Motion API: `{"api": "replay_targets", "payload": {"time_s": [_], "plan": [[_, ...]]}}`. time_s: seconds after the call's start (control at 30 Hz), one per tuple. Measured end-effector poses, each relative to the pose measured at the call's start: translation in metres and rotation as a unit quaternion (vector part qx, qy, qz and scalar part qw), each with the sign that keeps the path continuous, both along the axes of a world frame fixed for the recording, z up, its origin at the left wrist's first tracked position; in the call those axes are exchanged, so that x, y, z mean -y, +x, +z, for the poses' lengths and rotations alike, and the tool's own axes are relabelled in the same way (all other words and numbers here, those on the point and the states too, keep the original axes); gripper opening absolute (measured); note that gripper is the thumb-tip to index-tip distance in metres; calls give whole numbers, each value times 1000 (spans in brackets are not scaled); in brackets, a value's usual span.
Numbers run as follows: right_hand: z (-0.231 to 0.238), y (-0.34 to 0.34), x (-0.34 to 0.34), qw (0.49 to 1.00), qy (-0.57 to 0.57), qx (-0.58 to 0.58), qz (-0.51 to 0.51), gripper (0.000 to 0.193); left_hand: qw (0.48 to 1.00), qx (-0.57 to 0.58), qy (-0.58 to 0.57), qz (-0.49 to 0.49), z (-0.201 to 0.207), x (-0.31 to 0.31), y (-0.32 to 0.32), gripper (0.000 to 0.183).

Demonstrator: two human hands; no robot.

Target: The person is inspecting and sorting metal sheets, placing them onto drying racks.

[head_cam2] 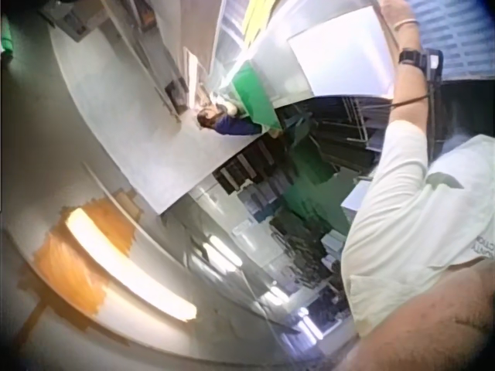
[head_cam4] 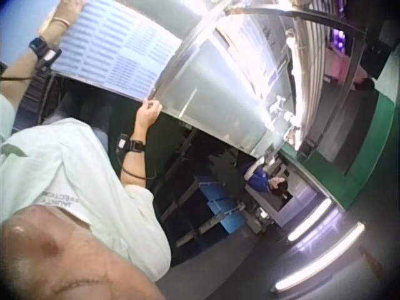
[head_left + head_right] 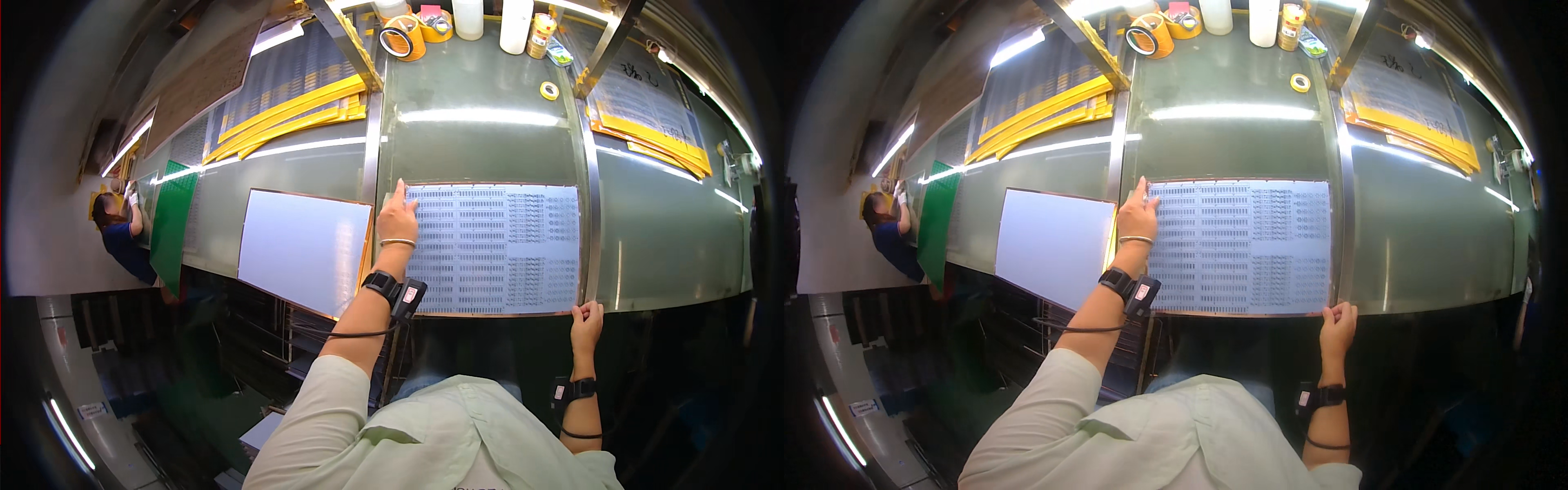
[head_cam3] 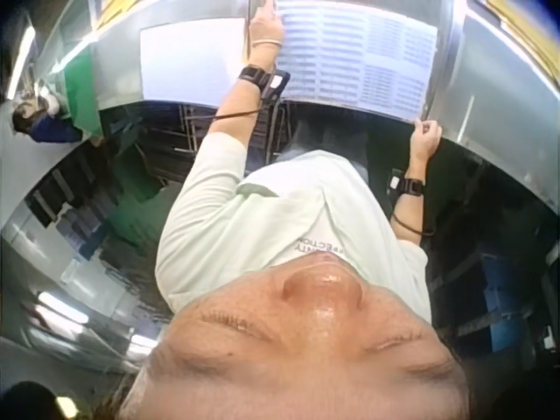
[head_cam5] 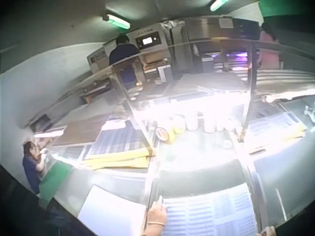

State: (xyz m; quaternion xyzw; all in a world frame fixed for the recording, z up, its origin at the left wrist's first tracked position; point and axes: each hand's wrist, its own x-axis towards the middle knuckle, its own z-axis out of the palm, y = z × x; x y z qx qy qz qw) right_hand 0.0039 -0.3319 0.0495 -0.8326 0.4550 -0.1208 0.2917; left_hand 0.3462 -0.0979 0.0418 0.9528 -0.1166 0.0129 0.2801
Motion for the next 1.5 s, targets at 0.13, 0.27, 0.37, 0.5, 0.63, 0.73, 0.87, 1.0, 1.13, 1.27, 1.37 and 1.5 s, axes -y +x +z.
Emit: {"api": "replay_targets", "payload": {"time_s": [0.13,0.27,0.37,0.5,0.63,0.73,0.87,1.0,1.13,1.27,1.37,1.5], "plan": [[1,-1,0,1000,-1,-3,2,18,998,2,62,-19,-3,4,-1,39],[5,3,0,1000,6,-4,3,19,996,5,92,-18,-6,5,0,37],[8,2,2,1000,13,-18,3,18,990,58,115,-55,-7,4,3,37],[21,8,-3,994,-98,-42,9,23,978,34,187,-91,20,11,0,36],[34,60,11,949,-224,-109,192,54,956,177,210,-103,4,-12,-7,40],[19,114,52,924,-293,-77,233,48,956,155,223,-113,-3,-8,-10,43],[9,158,84,909,-326,-70,251,45,954,168,223,-112,-7,-7,-8,44],[5,164,87,911,-307,-77,263,42,954,178,214,-113,-8,-8,-8,43],[1,166,92,911,-302,-93,264,40,955,176,212,-109,-6,-9,-10,44],[4,167,93,901,-293,-126,295,42,962,150,216,-80,-5,-13,-14,46],[4,161,89,900,-283,-136,303,45,962,129,233,-62,0,-17,-28,50],[24,131,63,896,-282,-112,324,53,972,148,178,-26,-2,-71,-101,59]]}}
